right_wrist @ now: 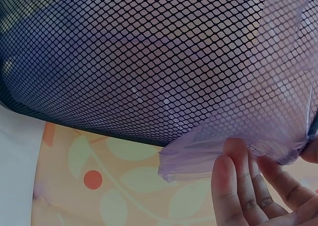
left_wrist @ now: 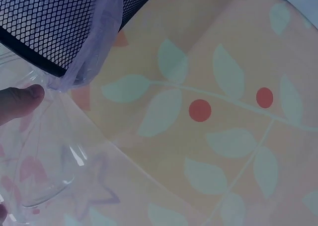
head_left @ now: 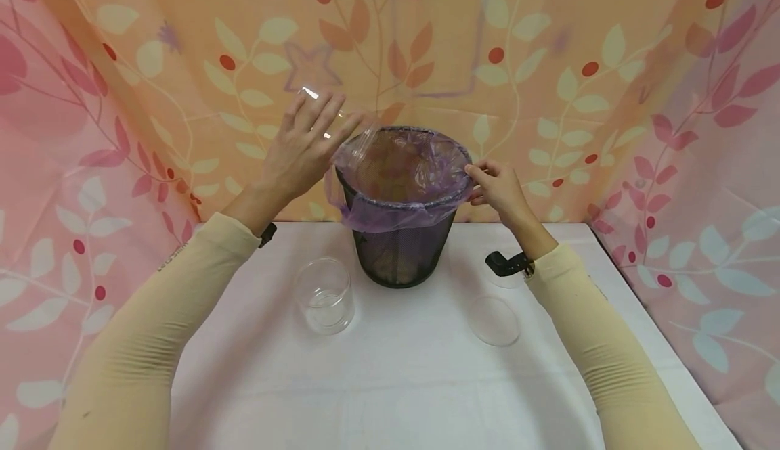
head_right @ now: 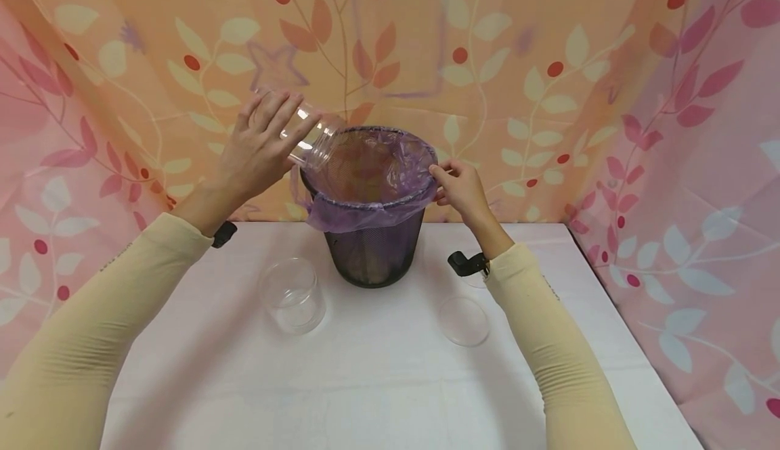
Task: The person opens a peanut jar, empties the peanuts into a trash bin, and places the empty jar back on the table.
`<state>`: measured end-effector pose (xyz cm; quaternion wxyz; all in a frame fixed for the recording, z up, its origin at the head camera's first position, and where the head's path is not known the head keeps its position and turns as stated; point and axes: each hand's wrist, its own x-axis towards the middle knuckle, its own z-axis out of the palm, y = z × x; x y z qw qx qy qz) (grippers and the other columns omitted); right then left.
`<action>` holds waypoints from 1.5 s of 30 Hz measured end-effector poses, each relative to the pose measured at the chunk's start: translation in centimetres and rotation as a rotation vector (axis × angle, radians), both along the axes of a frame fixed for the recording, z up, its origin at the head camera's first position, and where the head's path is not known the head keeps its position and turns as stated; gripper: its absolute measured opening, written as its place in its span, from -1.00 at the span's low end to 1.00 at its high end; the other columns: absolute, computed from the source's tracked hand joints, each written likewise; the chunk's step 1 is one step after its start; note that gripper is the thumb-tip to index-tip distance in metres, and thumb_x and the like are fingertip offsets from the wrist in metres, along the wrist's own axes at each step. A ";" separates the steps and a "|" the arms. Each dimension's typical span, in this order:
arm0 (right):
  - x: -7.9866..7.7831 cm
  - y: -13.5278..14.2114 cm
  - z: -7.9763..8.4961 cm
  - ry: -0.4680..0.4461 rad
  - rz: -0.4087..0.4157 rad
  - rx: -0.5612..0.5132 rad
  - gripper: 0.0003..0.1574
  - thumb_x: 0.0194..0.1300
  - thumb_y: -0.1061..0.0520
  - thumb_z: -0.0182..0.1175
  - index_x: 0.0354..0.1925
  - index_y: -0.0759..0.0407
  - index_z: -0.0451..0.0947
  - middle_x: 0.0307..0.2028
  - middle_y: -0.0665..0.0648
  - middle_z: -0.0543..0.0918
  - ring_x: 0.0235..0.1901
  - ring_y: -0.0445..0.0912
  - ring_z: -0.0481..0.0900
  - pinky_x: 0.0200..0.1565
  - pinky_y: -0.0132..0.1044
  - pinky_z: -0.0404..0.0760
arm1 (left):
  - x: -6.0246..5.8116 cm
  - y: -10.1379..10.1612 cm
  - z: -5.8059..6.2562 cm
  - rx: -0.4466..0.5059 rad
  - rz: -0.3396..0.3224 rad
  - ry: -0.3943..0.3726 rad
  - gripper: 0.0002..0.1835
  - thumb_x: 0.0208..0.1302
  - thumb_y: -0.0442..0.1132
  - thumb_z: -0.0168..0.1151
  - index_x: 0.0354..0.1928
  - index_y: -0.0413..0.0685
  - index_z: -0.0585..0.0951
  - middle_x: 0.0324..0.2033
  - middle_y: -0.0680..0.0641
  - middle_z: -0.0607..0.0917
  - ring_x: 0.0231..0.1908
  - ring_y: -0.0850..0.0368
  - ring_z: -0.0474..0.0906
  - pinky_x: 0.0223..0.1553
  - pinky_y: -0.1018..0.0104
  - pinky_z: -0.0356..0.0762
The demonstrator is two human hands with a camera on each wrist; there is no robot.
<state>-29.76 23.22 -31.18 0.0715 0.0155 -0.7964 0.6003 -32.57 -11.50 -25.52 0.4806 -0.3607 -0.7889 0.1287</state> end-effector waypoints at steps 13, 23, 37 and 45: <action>0.0 0.0 0.0 0.002 0.005 0.000 -0.61 0.41 -0.03 0.13 -0.11 0.30 0.50 -0.48 -0.12 0.58 -0.63 -0.24 0.64 -0.47 -0.38 0.68 | 0.9 -0.3 0.2 0.214 0.066 -0.115 0.06 -0.21 -0.09 0.63 0.40 -0.04 0.27 0.29 -0.29 0.42 0.33 -0.22 0.28 0.26 -0.18 0.28; 0.0 0.0 -0.2 0.003 0.002 -0.006 -0.63 0.41 -0.03 0.13 -0.13 0.29 0.50 -0.49 -0.12 0.58 -0.63 -0.24 0.65 -0.48 -0.39 0.67 | 2.2 -0.9 0.4 0.478 0.011 -0.317 0.08 -0.21 -0.02 0.64 0.39 -0.07 0.27 0.31 -0.29 0.41 0.31 -0.28 0.32 0.19 -0.23 0.31; 0.1 -0.2 -0.2 0.016 0.008 -0.010 -0.58 0.41 -0.03 0.12 -0.09 0.35 0.50 -0.51 -0.15 0.60 -0.63 -0.24 0.66 -0.48 -0.39 0.67 | 6.1 -2.2 -0.5 0.966 -0.140 -0.556 0.16 -0.31 -0.10 0.69 0.44 0.02 0.28 0.32 -0.12 0.45 0.30 -0.07 0.35 0.32 -0.01 0.33; 0.1 0.0 0.0 0.021 0.011 -0.016 -0.59 0.41 -0.02 0.12 -0.10 0.33 0.50 -0.51 -0.14 0.60 -0.62 -0.23 0.66 -0.47 -0.37 0.68 | 9.2 -2.1 0.0 1.118 -0.223 -0.766 0.18 -0.26 -0.23 0.67 0.45 0.39 0.21 0.35 0.02 0.43 0.33 0.20 0.34 0.10 0.06 0.41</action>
